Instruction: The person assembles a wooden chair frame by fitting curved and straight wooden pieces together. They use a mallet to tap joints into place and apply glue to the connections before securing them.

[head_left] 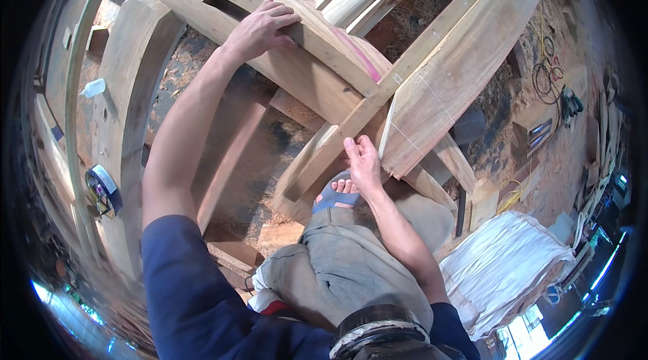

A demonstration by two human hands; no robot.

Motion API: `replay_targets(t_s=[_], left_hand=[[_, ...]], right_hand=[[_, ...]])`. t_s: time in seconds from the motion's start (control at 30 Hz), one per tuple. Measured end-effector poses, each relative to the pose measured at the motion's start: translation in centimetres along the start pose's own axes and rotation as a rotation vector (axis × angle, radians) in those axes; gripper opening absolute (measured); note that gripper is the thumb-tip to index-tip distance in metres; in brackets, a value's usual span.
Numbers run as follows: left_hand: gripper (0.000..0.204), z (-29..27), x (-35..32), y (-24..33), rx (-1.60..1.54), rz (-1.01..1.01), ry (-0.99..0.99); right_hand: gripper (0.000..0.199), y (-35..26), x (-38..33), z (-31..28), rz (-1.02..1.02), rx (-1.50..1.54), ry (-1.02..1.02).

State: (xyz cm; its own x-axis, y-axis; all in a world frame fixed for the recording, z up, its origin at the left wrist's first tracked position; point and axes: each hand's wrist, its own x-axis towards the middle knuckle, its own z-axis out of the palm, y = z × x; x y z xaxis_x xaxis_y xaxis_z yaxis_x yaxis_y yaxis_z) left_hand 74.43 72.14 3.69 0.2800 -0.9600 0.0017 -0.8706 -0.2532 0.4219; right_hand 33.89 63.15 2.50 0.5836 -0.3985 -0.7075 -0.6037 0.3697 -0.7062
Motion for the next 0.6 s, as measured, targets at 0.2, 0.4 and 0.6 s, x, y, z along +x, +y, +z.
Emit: replay_targets(t_s=[0.2, 0.4, 0.6], left_hand=[[0.059, -0.12, 0.04, -0.08, -0.002, 0.018, -0.003], [0.06, 0.1, -0.01, -0.25, -0.022, 0.02, 0.001], [0.063, 0.41, 0.08, -0.16, 0.009, 0.0, 0.015]], right_hand=[[0.031, -0.23, -0.1, -0.01, -0.019, -0.02, 0.001], [0.034, -0.32, -0.22, -0.14, -0.036, -0.045, 0.008], [0.033, -0.05, -0.01, 0.38, -0.051, 0.009, 0.098]])
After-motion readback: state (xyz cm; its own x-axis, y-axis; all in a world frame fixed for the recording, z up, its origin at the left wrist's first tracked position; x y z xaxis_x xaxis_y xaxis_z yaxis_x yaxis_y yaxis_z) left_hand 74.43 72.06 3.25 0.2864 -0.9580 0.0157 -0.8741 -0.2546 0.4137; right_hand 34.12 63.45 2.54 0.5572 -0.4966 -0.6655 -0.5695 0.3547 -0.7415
